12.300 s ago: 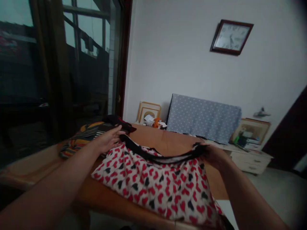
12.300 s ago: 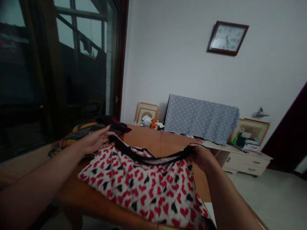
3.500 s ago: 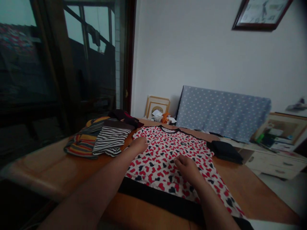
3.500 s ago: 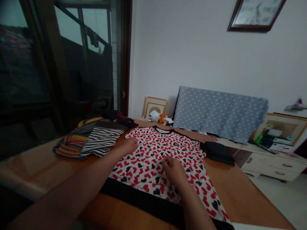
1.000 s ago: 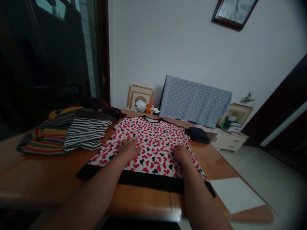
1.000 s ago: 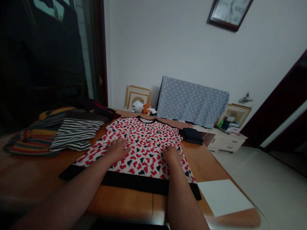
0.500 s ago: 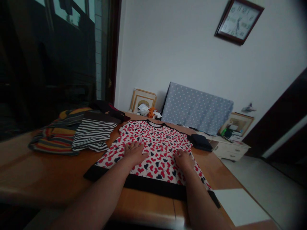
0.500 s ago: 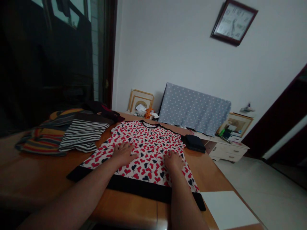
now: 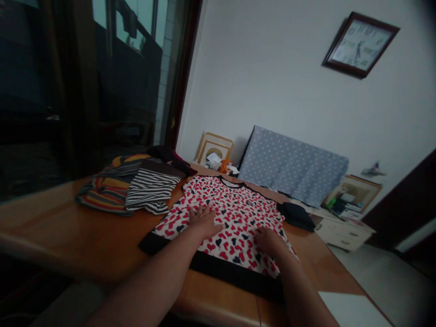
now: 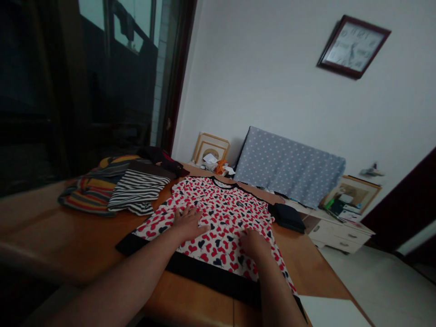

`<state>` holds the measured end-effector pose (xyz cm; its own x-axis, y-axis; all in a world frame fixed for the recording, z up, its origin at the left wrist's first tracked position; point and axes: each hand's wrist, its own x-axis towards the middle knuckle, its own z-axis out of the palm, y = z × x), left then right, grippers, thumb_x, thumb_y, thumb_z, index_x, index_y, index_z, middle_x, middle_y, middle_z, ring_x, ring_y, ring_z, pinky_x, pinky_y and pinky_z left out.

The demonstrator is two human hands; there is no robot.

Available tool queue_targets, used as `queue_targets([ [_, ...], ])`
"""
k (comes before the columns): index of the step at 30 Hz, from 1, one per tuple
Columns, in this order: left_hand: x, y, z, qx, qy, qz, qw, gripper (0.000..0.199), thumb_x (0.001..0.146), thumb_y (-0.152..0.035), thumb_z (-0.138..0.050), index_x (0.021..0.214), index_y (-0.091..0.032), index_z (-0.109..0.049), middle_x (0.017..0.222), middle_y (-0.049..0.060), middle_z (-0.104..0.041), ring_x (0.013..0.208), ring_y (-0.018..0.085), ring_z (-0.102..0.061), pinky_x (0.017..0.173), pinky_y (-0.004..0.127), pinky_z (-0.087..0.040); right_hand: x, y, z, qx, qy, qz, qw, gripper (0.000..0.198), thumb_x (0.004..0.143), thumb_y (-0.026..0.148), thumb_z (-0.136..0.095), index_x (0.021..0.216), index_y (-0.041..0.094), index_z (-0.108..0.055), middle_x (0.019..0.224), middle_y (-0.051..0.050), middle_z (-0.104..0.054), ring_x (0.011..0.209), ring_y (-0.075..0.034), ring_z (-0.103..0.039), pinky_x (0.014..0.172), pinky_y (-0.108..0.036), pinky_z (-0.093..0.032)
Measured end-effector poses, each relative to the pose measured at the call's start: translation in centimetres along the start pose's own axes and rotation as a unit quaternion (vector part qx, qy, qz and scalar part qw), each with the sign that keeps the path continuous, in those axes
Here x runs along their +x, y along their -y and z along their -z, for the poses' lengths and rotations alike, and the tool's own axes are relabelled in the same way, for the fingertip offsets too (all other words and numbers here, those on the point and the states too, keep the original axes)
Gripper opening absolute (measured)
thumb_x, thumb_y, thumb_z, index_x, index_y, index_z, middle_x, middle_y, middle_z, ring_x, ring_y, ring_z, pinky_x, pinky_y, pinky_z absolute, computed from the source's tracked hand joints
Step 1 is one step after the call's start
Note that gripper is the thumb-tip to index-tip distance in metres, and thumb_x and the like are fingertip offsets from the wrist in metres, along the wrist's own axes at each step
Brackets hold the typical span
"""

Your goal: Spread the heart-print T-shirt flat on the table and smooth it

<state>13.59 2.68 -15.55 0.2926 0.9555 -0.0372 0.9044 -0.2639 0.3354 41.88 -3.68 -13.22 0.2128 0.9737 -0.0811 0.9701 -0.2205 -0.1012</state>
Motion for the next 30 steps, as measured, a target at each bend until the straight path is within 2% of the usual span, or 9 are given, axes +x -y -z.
queue_targets([
  [4,0.1,0.0,-0.1,0.001,-0.004,-0.001,1.0,0.1,0.08,-0.087,-0.034,0.16,-0.027,-0.037,0.17,0.011,-0.02,0.156,0.044,-0.002,0.116,0.074,0.005,-0.9,0.6,-1.0,0.024,0.014,0.063,0.998,0.053,0.099,0.049,-0.043,0.142,0.024,-0.059,0.145,-0.012,-0.06,0.131,-0.026,-0.057,0.108,-0.038,-0.041],
  [6,0.1,0.0,-0.2,0.002,-0.009,-0.002,1.0,0.1,0.08,-0.087,-0.033,0.16,-0.026,-0.038,0.17,0.012,-0.021,0.156,0.044,-0.004,0.116,0.075,0.005,-1.3,0.6,-2.0,0.026,0.008,0.077,0.997,0.057,0.1,0.052,-0.04,0.148,0.024,-0.054,0.155,-0.01,-0.05,0.141,-0.026,-0.048,0.114,-0.039,-0.035],
  [9,0.2,-0.1,-0.2,0.007,-0.014,-0.002,1.0,0.099,0.081,-0.086,-0.033,0.16,-0.026,-0.037,0.17,0.011,-0.02,0.156,0.045,-0.005,0.116,0.075,0.003,-2.0,0.0,-3.0,0.015,-0.006,0.058,0.998,0.064,0.101,0.057,-0.037,0.156,0.024,-0.042,0.165,-0.01,-0.034,0.153,-0.026,-0.03,0.121,-0.045,-0.024],
  [11,0.2,-0.1,-0.1,0.015,-0.015,0.0,1.0,0.097,0.082,-0.085,-0.033,0.16,-0.027,-0.036,0.17,0.011,-0.02,0.156,0.044,-0.006,0.116,0.075,0.002,-2.6,-0.6,-3.1,0.014,-0.008,0.035,0.999,0.067,0.102,0.059,-0.033,0.158,0.024,-0.039,0.167,-0.01,-0.031,0.155,-0.027,-0.024,0.123,-0.048,-0.021],
  [20,1.1,0.0,-0.4,0.048,-0.019,0.006,0.999,0.095,0.083,-0.084,-0.032,0.16,-0.028,-0.038,0.169,0.01,-0.022,0.155,0.044,-0.011,0.115,0.076,-0.003,-7.1,-1.5,-3.0,0.044,-0.016,0.027,0.999,0.072,0.1,0.065,-0.03,0.159,0.024,-0.037,0.168,-0.009,-0.026,0.157,-0.029,-0.019,0.125,-0.051,-0.015],
  [25,1.5,0.1,-0.5,0.052,-0.025,0.006,0.998,0.099,0.081,-0.088,-0.029,0.159,-0.028,-0.039,0.169,0.011,-0.023,0.155,0.044,-0.011,0.115,0.076,-0.005,-8.0,-3.1,-2.9,0.052,-0.046,-0.015,0.997,0.073,0.101,0.062,-0.032,0.158,0.018,-0.041,0.166,-0.011,-0.033,0.155,-0.028,-0.024,0.125,-0.046,-0.018],
  [30,1.3,-0.1,-0.3,0.051,-0.028,0.011,0.998,0.099,0.08,-0.089,-0.03,0.158,-0.028,-0.041,0.168,0.012,-0.025,0.155,0.044,-0.012,0.116,0.075,-0.004,-8.4,-5.2,-3.0,0.047,-0.06,-0.036,0.996,0.071,0.1,0.06,-0.036,0.156,0.017,-0.043,0.164,-0.013,-0.035,0.154,-0.03,-0.026,0.125,-0.05,-0.017],
])
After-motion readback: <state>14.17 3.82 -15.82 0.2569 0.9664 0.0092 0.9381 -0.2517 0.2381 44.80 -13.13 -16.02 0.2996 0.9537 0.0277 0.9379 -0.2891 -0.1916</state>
